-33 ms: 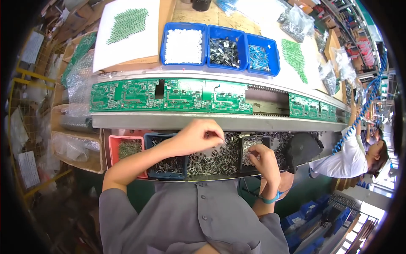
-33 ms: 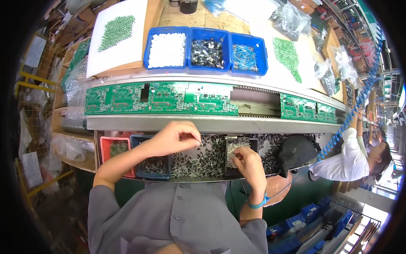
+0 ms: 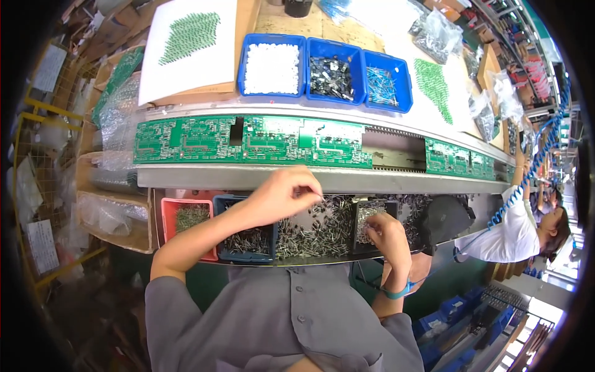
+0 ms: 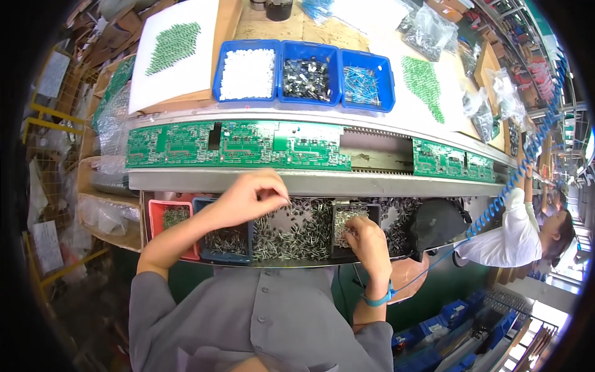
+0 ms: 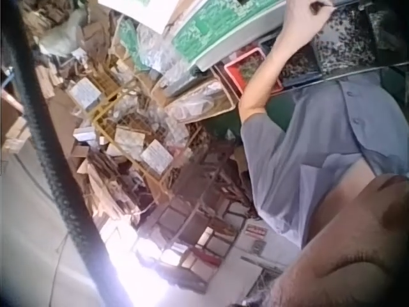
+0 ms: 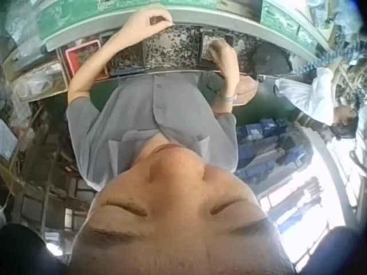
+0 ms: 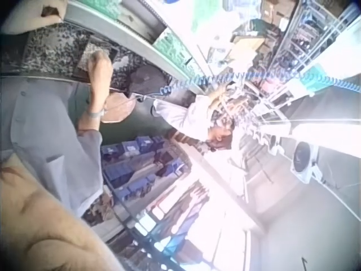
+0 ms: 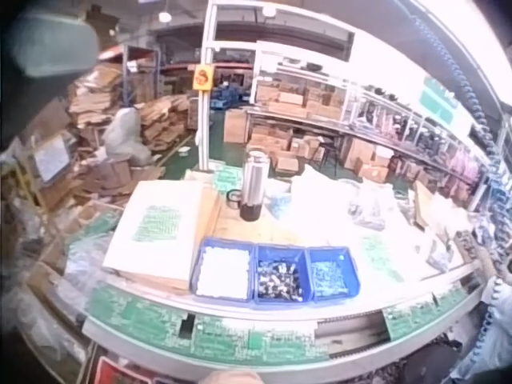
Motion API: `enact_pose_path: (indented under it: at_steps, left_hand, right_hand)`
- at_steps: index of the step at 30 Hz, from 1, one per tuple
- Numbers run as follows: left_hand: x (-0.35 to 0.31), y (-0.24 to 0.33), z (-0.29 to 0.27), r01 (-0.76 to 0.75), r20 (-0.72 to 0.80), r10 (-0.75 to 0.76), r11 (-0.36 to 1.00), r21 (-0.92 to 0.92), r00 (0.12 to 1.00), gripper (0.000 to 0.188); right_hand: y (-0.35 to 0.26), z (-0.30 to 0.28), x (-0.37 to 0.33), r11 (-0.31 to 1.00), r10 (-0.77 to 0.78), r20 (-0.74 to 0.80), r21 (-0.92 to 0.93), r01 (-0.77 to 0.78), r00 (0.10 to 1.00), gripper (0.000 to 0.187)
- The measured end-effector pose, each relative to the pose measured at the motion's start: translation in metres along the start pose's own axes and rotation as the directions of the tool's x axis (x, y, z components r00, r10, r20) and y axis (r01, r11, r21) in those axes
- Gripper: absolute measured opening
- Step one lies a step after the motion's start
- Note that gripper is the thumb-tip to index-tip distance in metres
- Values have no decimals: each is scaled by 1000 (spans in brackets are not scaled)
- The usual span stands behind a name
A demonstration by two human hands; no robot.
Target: The person assembles electronic components onto printed circuit boards by hand, taking components from bins and placing them onto PCBs on a conveyor belt.
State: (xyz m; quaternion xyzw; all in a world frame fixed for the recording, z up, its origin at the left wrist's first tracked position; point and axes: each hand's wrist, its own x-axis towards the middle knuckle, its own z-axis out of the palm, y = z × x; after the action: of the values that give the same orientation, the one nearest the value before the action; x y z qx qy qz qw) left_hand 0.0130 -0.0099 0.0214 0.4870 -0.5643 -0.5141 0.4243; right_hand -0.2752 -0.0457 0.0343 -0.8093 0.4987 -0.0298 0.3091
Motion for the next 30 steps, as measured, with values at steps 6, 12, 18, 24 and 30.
enact_pose_path:
  at_steps: [6, 12, 18, 24, 30]
  left_hand:
    - [-12, -31, -49, -25, -291, 330, 698, 716, 898, 10]
    - [-11, -46, -58, 28, -299, 319, 640, 768, 899, 9]
    - [-13, -50, -60, 38, -279, 273, 648, 760, 921, 9]
    - [-11, -48, -60, 37, -270, 264, 648, 761, 926, 10]
    - [-20, -42, -60, 13, -257, 313, 611, 791, 914, 15]
  right_hand:
    - [18, 18, 0, 984, -91, -27, -154, 86, 995, 7]
    - [19, 15, 1, 974, -177, 5, -145, 176, 984, 7]
    - [17, 11, 0, 990, -137, -81, -38, 134, 987, 7]
    - [14, 9, -3, 989, -145, -141, -29, 143, 979, 10]
    - [13, 8, -5, 985, -166, -156, -80, 155, 974, 10]
